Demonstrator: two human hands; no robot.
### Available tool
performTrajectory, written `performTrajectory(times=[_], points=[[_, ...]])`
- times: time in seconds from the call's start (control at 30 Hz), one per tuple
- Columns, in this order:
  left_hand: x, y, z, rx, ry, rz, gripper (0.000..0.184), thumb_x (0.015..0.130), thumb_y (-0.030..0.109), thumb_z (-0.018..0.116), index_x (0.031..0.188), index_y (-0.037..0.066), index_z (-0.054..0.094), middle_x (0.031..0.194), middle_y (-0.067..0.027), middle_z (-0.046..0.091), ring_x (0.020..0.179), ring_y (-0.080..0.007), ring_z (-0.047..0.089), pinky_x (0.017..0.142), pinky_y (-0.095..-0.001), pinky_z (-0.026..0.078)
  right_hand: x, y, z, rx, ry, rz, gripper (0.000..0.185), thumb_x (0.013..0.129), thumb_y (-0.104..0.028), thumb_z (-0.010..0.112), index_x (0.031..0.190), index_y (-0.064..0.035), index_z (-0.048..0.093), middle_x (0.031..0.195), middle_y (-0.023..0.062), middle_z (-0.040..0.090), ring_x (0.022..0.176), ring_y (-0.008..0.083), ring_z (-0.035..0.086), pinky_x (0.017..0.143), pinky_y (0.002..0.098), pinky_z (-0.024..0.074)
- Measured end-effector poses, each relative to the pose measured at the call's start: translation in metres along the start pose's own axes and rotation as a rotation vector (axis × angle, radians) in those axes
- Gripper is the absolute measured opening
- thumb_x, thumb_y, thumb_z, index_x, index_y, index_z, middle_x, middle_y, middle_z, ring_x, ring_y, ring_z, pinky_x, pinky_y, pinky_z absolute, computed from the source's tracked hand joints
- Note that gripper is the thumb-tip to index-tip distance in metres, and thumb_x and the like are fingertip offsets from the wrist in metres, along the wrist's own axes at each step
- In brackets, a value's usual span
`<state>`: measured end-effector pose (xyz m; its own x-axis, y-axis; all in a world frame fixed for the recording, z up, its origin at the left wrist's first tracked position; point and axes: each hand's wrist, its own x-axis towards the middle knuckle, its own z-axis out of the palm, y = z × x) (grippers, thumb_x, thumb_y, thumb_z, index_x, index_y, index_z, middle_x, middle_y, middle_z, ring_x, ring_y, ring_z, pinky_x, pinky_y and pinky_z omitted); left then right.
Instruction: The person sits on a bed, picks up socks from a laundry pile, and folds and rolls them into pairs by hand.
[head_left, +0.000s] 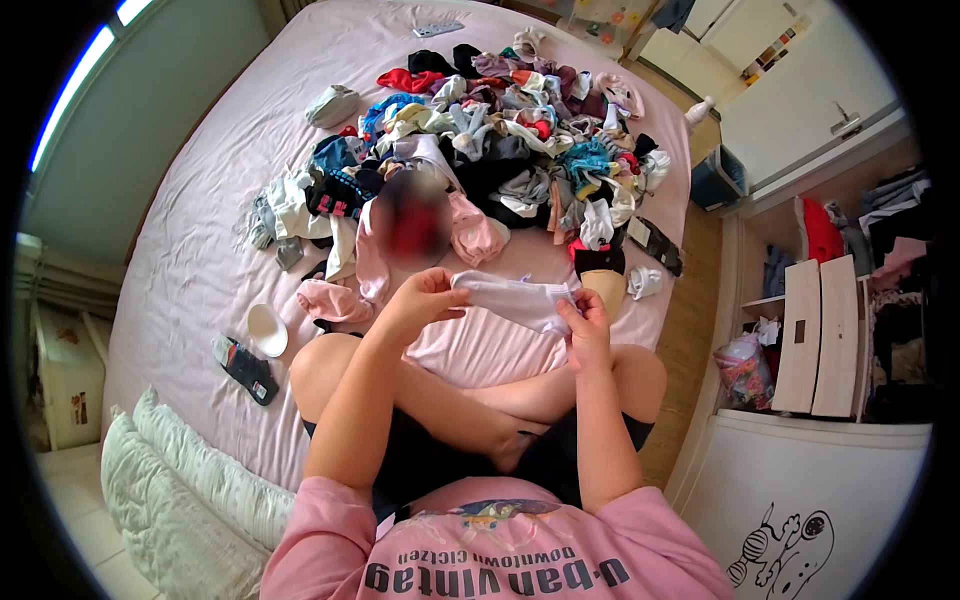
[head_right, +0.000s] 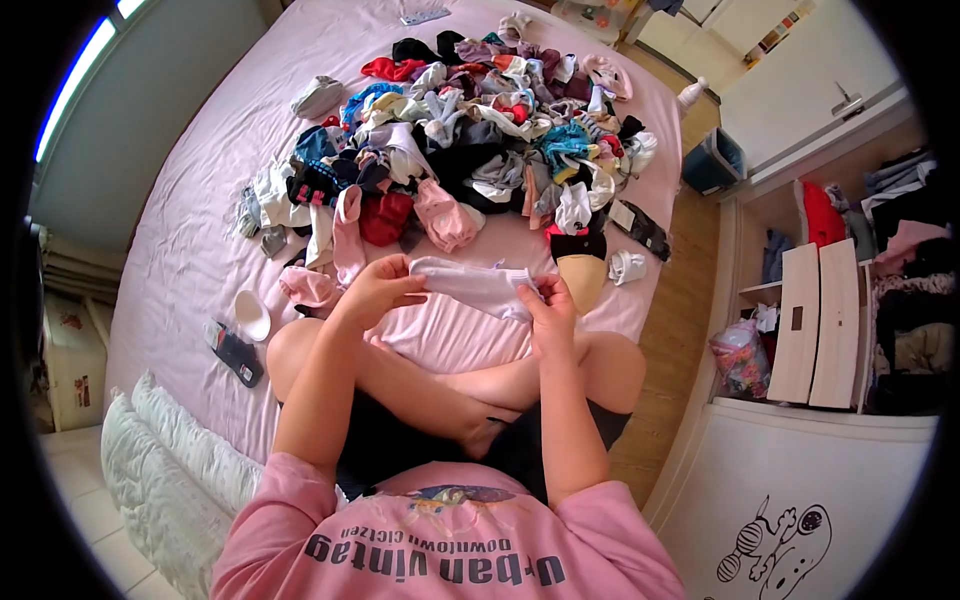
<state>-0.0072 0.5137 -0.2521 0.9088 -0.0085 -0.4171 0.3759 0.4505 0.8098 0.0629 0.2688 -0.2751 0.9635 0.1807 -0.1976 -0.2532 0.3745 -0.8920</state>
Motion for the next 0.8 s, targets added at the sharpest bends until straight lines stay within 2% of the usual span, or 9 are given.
performTrajectory(times=[0.17, 0.27, 0.37, 0.5, 0.6, 0.67, 0.73, 0.77, 0.8], points=[[0.027, -0.024, -0.03, -0.048, 0.249, -0.107, 0.023, 0.08, 0.022, 0.059, 0.095, 0.005, 0.057, 0.087, -0.0057, 0.061, 0.078, -0.0147, 0.06, 0.072, -0.0278, 0.049, 0.014, 0.067, 0.0, -0.123, 0.081, 0.011, 0.013, 0.077, -0.008, 0.064, 0.085, -0.0081, 0.053, 0.074, -0.0027, 0.052, 0.066, 0.0056, 0.049, 0.058, 0.0183, 0.0399], [0.046, -0.057, -0.057, 0.817, 0.552, -0.16, 0.029, 0.076, 0.026, 0.061, 0.095, 0.004, 0.056, 0.092, -0.0127, 0.061, 0.079, -0.0193, 0.062, 0.071, -0.0314, 0.048, 0.016, 0.104, 0.006, -0.35, 0.103, 0.036, 0.015, 0.073, -0.009, 0.065, 0.081, -0.0052, 0.054, 0.071, -0.0019, 0.052, 0.064, 0.0063, 0.046, 0.059, 0.0194, 0.0384], [0.045, -0.057, -0.055, 0.959, 0.476, -0.4, 0.037, 0.072, 0.03, 0.061, 0.097, 0.004, 0.053, 0.096, -0.0176, 0.06, 0.085, -0.0238, 0.061, 0.073, -0.0355, 0.046, 0.025, 0.147, -0.014, -0.696, 0.02, -0.064, 0.015, 0.071, -0.015, 0.066, 0.079, -0.0053, 0.056, 0.066, 0.0015, 0.055, 0.061, 0.0113, 0.052, 0.058, 0.0263, 0.0423], [0.043, -0.067, -0.047, 1.283, 0.617, -0.266, 0.038, 0.071, 0.02, 0.062, 0.104, 0.003, 0.05, 0.1, -0.0177, 0.055, 0.098, -0.0336, 0.052, 0.079, -0.0408, 0.043, 0.025, 0.109, -0.02, -1.031, -0.109, -0.132, 0.018, 0.07, -0.02, 0.066, 0.081, -0.0078, 0.06, 0.07, 0.0074, 0.058, 0.063, 0.022, 0.057, 0.059, 0.0333, 0.0451], [0.031, -0.036, -0.015, 1.276, 0.641, 0.313, 0.037, 0.071, 0.016, 0.063, 0.105, 0.005, 0.05, 0.103, -0.0162, 0.052, 0.097, -0.03, 0.052, 0.08, -0.0377, 0.042, 0.045, 0.062, -0.027, -1.349, -0.004, -0.411, 0.023, 0.066, -0.021, 0.067, 0.084, -0.0093, 0.06, 0.082, 0.0082, 0.059, 0.082, 0.0272, 0.055, 0.071, 0.0374, 0.0431], [0.015, 0.0, 0.016, 0.834, 0.508, 0.768, 0.036, 0.07, 0.009, 0.063, 0.103, 0.004, 0.051, 0.1, -0.0132, 0.053, 0.093, -0.0249, 0.052, 0.081, -0.0327, 0.04, 0.064, 0.06, -0.034, -1.423, -0.016, -0.498, 0.026, 0.065, -0.02, 0.068, 0.088, -0.0101, 0.06, 0.088, 0.0085, 0.058, 0.089, 0.0277, 0.053, 0.076, 0.0373, 0.0415], [-0.039, 0.043, 0.064, 0.347, 0.474, 0.924, 0.029, 0.073, 0.006, 0.057, 0.101, 0.001, 0.051, 0.101, -0.0099, 0.053, 0.093, -0.0206, 0.051, 0.081, -0.0288, 0.039, 0.079, 0.066, -0.038, -1.449, -0.096, -0.55, 0.03, 0.065, -0.018, 0.068, 0.093, -0.0099, 0.059, 0.094, 0.0088, 0.058, 0.093, 0.0281, 0.051, 0.08, 0.0373, 0.0403], [-0.068, 0.055, 0.076, 0.36, 0.516, 1.223, 0.021, 0.079, 0.006, 0.047, 0.099, -0.001, 0.051, 0.102, -0.01, 0.053, 0.093, -0.0203, 0.051, 0.08, -0.0282, 0.041, 0.086, 0.072, -0.036, -1.433, -0.171, -0.561, 0.032, 0.065, -0.017, 0.067, 0.095, -0.0095, 0.058, 0.096, 0.009, 0.058, 0.094, 0.0283, 0.051, 0.081, 0.0374, 0.0398], [-0.121, 0.05, 0.05, 0.306, 0.542, 1.251, 0.022, 0.083, 0.006, 0.036, 0.098, 0.0, 0.052, 0.102, -0.0135, 0.053, 0.097, -0.021, 0.05, 0.082, -0.0296, 0.041, 0.089, 0.077, -0.033, -1.416, -0.248, -0.571, 0.034, 0.065, -0.015, 0.067, 0.097, -0.009, 0.057, 0.099, 0.0092, 0.058, 0.095, 0.0285, 0.051, 0.082, 0.0376, 0.0393]])
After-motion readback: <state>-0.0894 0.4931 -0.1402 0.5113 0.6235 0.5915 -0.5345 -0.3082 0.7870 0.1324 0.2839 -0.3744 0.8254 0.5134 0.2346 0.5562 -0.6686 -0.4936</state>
